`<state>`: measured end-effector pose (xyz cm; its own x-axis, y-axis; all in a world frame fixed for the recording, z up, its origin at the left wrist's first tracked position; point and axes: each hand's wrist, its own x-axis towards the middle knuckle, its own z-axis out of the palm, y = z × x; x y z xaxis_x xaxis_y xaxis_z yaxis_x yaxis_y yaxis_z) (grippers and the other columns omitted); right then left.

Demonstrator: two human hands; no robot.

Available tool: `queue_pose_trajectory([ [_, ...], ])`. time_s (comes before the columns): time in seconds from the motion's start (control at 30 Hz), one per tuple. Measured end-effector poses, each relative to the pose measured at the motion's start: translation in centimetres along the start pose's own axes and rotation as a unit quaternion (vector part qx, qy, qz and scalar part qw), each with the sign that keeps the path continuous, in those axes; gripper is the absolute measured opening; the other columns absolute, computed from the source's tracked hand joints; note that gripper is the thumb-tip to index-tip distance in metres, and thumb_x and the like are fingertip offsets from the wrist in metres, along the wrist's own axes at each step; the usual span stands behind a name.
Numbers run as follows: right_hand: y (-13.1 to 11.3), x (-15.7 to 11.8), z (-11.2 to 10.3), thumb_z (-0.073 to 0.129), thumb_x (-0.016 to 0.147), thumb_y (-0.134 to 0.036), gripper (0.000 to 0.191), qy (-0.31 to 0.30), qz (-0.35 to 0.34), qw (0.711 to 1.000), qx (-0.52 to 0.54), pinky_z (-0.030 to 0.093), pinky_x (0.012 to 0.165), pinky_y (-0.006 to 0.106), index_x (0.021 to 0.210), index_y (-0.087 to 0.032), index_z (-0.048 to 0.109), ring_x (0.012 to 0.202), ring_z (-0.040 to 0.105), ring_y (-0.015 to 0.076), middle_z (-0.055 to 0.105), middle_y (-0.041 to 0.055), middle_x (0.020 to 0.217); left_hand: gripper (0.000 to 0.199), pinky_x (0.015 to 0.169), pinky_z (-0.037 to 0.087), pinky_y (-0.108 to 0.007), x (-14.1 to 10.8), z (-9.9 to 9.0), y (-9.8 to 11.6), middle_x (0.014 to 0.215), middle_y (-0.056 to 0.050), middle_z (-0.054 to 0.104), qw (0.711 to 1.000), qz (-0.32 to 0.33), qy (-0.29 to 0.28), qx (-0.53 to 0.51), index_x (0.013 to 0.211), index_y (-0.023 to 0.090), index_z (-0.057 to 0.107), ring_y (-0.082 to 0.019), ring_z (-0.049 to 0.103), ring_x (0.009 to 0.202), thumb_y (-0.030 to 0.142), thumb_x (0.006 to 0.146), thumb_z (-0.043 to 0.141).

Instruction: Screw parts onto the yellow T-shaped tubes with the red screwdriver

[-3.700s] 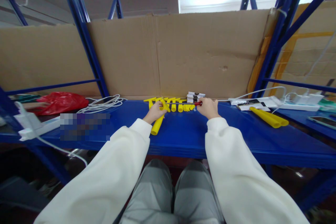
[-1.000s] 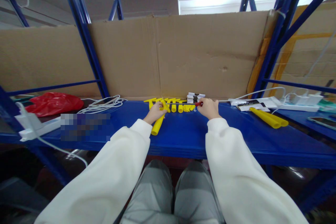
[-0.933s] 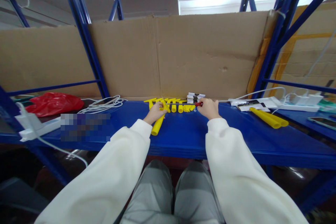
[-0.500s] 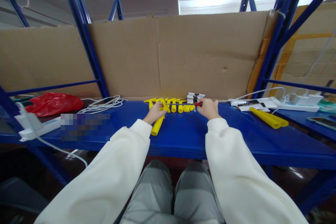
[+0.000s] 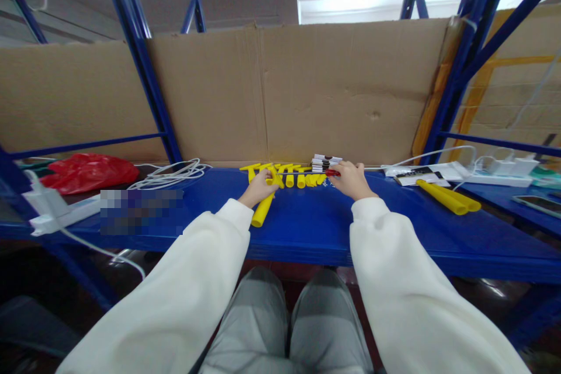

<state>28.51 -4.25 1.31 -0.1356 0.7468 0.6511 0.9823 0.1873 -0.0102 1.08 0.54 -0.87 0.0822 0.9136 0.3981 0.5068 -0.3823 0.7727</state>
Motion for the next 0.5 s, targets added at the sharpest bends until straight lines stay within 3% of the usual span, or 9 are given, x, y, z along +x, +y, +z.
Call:
queue_pose_trajectory([
  [0.17,0.1,0.0,0.1,0.055,0.084,-0.028,0.02,-0.008,-0.023,1.0,-0.017,0.028,0.079,0.037,0.09,-0.019,0.072,0.093,0.062,0.0277,0.075,0.0128,0.098,0.031,0.09,0.058,-0.041,0.2,0.1,-0.4,0.115,-0.011,0.069,1.0,0.009,0.001,0.004,0.098,0.016,0.06,-0.024,0.07,0.099,0.013,0.07,0.071],
  [0.3,-0.8,-0.2,-0.2,0.053,0.086,-0.026,0.019,-0.038,0.004,0.998,-0.052,0.029,0.08,0.036,0.091,-0.017,0.069,0.087,0.064,0.0262,0.075,0.0127,0.093,0.034,0.087,0.059,-0.038,0.2,0.1,-0.5,0.114,-0.01,0.069,1.0,0.019,0.0,0.003,0.102,0.017,0.06,-0.023,0.07,0.096,0.013,0.07,0.072],
  [0.5,-1.4,-0.3,-0.7,0.054,0.089,-0.035,0.025,-0.125,0.027,0.986,-0.106,0.032,0.079,0.035,0.099,-0.018,0.07,0.088,0.068,0.028,0.077,0.0131,0.094,0.042,0.072,0.059,-0.032,-0.4,0.0,0.1,0.104,-0.009,0.071,0.998,-0.01,-0.059,-0.007,0.115,0.014,0.057,-0.016,0.069,0.067,0.01,0.075,0.067],
])
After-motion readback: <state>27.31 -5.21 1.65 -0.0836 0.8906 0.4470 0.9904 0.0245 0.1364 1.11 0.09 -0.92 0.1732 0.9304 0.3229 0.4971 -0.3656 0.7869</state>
